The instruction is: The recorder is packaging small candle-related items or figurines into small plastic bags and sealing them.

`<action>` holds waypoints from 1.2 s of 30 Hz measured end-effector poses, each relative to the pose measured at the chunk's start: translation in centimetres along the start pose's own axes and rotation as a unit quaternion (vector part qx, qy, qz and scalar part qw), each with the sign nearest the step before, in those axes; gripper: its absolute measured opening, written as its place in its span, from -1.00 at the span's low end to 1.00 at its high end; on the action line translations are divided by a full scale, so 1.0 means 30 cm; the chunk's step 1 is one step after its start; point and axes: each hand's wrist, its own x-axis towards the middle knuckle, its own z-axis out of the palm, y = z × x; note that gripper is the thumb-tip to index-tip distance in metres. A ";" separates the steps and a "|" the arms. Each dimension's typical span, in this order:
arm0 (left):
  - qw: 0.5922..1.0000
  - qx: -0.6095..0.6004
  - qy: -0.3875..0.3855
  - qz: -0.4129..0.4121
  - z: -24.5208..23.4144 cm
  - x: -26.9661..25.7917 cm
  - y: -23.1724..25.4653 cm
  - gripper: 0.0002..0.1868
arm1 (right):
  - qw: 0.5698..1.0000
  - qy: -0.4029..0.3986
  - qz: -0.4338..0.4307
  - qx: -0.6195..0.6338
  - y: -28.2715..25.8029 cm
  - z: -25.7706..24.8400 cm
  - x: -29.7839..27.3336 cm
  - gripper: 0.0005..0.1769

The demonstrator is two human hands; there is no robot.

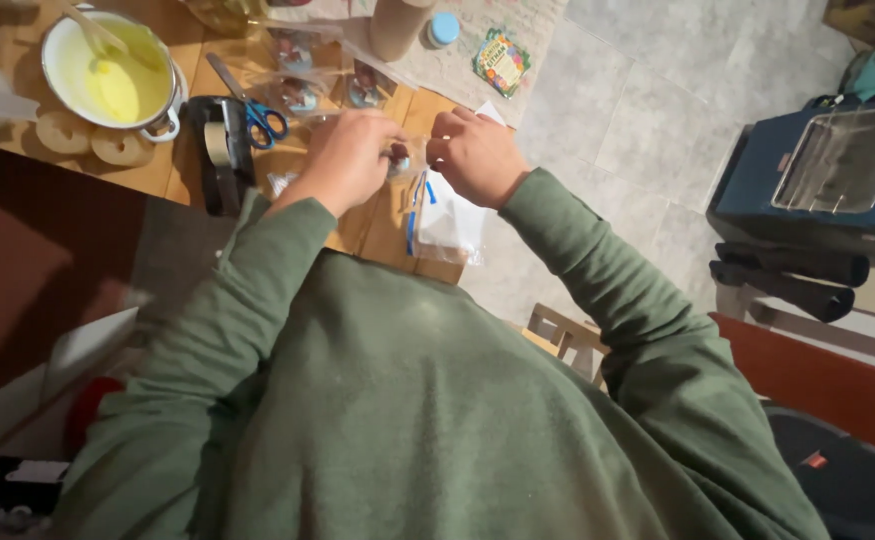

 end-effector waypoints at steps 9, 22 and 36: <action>0.995 -0.014 0.072 -0.068 0.045 -0.185 -0.141 -0.75 | 0.982 0.157 0.029 0.098 -0.076 -0.079 -0.024 -0.90; 0.980 -0.113 0.148 -0.064 0.045 -0.113 -0.044 -0.81 | 0.873 0.083 0.316 0.361 -0.093 0.066 -0.047 -0.65; 0.995 0.036 0.039 -0.089 0.076 -0.015 0.002 -0.84 | 0.944 0.133 0.300 0.032 -0.127 0.134 0.045 -0.91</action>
